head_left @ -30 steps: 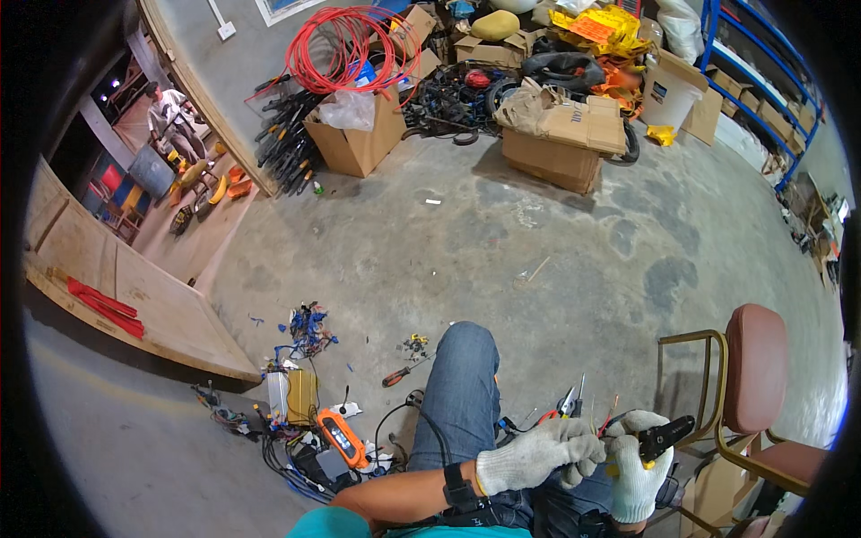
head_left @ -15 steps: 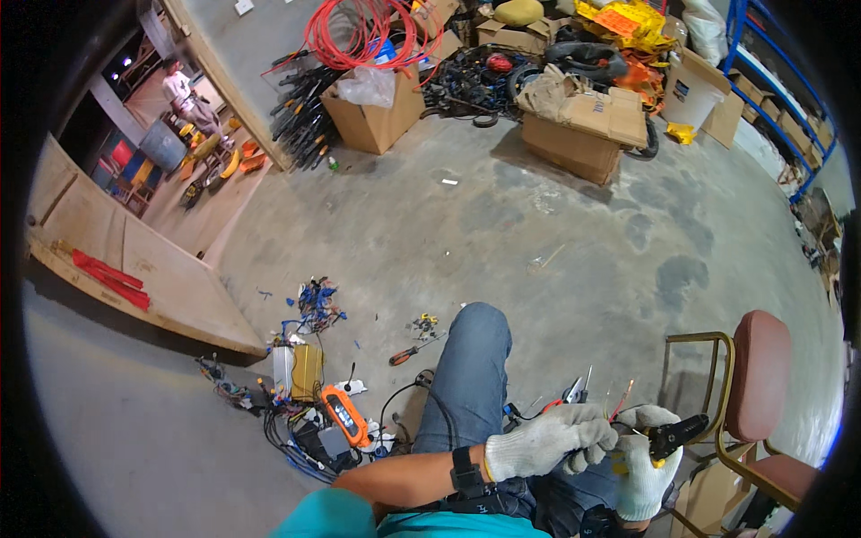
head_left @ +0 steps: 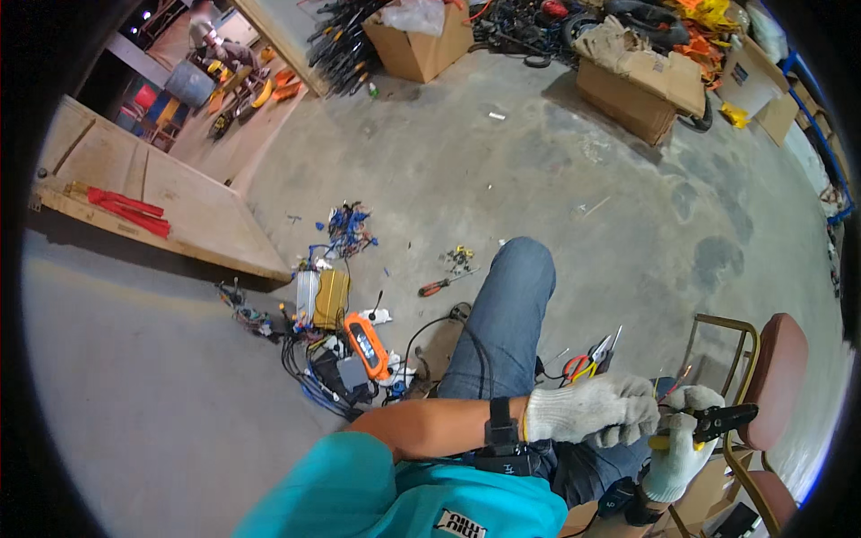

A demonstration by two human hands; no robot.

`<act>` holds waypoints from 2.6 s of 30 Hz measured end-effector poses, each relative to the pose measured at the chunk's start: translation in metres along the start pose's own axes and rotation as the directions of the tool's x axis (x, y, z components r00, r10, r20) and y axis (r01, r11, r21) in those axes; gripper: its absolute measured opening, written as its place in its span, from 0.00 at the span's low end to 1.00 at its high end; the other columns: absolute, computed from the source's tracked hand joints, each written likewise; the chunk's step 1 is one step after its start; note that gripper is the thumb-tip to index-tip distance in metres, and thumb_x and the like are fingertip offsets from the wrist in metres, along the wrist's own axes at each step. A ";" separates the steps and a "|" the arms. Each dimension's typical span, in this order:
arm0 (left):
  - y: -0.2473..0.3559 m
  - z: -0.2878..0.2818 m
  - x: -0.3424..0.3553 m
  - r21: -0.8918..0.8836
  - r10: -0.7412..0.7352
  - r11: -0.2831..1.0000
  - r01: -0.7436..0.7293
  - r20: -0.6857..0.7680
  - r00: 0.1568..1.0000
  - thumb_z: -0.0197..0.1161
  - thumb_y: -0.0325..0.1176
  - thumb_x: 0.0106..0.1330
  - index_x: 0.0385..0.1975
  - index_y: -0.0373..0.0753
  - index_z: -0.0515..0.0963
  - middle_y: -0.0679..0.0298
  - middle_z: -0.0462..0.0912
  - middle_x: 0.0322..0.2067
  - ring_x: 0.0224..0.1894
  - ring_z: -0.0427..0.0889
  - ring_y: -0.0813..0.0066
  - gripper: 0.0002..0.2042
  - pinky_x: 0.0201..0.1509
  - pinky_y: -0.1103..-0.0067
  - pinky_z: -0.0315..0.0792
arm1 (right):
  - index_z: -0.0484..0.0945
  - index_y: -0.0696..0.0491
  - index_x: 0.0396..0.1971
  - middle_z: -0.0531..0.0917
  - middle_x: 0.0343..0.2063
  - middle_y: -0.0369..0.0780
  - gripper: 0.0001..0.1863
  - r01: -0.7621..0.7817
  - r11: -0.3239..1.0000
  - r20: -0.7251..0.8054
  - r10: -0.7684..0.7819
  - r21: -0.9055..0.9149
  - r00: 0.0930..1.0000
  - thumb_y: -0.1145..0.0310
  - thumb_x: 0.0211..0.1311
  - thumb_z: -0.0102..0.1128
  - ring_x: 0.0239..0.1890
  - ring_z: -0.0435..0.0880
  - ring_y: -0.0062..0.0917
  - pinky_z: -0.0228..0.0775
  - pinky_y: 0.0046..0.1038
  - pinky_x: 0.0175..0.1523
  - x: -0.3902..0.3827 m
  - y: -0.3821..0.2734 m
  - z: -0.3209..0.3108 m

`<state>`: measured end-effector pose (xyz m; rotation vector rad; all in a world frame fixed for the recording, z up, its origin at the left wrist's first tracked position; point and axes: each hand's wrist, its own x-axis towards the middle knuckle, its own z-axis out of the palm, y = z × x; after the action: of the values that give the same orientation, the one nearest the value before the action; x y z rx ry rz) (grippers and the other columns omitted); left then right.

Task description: Strip electrical wires and inspect an electronic power brick and connector.

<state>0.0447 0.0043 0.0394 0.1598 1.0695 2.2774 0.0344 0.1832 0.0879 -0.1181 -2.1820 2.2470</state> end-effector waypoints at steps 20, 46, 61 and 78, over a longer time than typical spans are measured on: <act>0.009 0.008 -0.004 0.100 -0.069 0.992 0.075 -0.069 0.995 0.55 0.38 0.72 0.35 0.37 0.77 0.70 0.77 0.24 0.21 0.72 0.86 0.11 0.24 0.87 0.69 | 0.70 0.52 0.45 0.76 0.32 0.36 0.17 0.016 0.996 0.097 -0.007 -0.087 0.995 0.62 0.64 0.65 0.28 0.75 0.19 0.67 0.18 0.34 -0.001 0.015 -0.024; -0.003 0.011 0.006 0.215 0.311 0.943 -0.253 -0.312 0.898 0.51 0.22 0.66 0.31 0.35 0.76 0.67 0.78 0.24 0.27 0.74 0.80 0.06 0.34 0.80 0.72 | 0.76 0.58 0.52 0.80 0.31 0.36 0.18 -0.139 0.984 -0.199 0.116 -0.108 0.973 0.58 0.74 0.56 0.25 0.76 0.15 0.63 0.16 0.25 -0.001 0.016 0.018; -0.005 0.008 0.004 0.459 0.457 0.849 -0.262 -0.388 0.800 0.58 0.29 0.66 0.32 0.33 0.77 0.54 0.80 0.23 0.27 0.78 0.68 0.06 0.35 0.72 0.73 | 0.77 0.55 0.43 0.75 0.19 0.32 0.14 -0.119 0.921 -0.261 0.020 -0.371 0.965 0.58 0.73 0.59 0.14 0.67 0.10 0.49 0.15 0.16 -0.003 0.018 0.028; -0.005 0.005 0.000 0.659 0.585 0.707 -0.257 -0.340 0.737 0.60 0.32 0.63 0.30 0.34 0.78 0.47 0.79 0.29 0.35 0.80 0.46 0.07 0.39 0.62 0.72 | 0.78 0.55 0.50 0.70 0.14 0.29 0.16 -0.129 0.903 -0.274 0.013 -0.409 0.962 0.59 0.72 0.60 0.11 0.62 0.09 0.44 0.14 0.14 -0.004 0.008 0.046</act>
<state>0.0488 0.0096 0.0388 0.0193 2.2390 2.3837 0.0365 0.1369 0.0818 -0.4796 -2.4982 1.6237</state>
